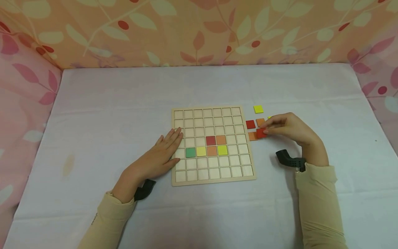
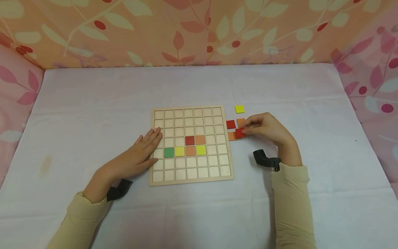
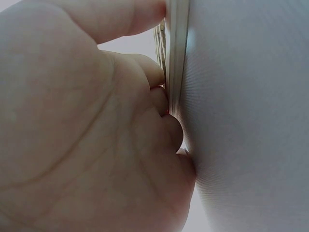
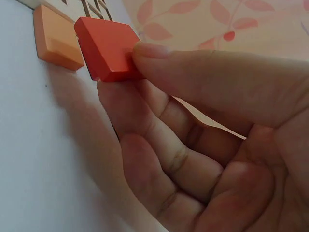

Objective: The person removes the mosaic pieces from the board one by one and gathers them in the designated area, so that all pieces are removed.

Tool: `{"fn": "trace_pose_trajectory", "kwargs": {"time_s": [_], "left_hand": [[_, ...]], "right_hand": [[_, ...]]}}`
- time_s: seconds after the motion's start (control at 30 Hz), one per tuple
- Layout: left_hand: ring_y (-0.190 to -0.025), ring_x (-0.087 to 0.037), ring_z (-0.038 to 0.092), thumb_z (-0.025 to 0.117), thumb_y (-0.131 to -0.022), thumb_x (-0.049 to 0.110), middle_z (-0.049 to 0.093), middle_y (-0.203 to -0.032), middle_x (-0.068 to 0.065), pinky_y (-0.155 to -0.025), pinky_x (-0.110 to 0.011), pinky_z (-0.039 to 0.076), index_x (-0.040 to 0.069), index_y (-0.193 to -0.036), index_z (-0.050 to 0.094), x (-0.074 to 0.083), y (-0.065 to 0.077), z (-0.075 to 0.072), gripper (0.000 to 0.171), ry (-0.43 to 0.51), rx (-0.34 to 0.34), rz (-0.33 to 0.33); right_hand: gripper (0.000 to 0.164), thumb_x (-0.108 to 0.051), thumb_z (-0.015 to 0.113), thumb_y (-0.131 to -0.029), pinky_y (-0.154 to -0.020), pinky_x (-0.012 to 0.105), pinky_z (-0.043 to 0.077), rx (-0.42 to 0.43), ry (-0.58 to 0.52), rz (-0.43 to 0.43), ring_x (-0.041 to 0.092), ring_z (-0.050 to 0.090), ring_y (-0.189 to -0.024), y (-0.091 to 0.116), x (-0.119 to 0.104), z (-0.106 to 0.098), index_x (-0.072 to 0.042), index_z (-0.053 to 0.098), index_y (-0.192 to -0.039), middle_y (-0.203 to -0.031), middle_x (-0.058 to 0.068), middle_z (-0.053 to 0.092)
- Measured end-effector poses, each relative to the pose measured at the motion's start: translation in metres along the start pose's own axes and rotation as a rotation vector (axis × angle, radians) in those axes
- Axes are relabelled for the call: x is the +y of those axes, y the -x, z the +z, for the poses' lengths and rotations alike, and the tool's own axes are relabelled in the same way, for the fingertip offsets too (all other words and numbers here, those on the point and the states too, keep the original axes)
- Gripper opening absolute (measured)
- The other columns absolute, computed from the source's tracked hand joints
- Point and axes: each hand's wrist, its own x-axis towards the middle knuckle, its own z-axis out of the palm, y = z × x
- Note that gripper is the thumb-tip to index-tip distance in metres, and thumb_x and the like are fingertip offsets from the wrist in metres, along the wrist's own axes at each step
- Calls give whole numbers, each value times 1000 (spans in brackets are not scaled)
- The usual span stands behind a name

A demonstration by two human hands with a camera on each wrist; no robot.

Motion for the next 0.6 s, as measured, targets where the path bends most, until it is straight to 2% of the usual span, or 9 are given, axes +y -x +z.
{"fn": "trace_pose_trajectory", "kwargs": {"time_s": [0.6], "left_hand": [[-143, -22, -8, 51, -97, 23, -5, -158, -9, -113, -50, 4, 2, -151, 7, 1, 0, -1, 73, -6, 1, -5]], "right_hand": [[20, -4, 71, -82, -66, 19, 49, 37, 46, 48, 7, 58, -77, 3, 6, -7, 8, 69, -98, -86, -2, 70]]}}
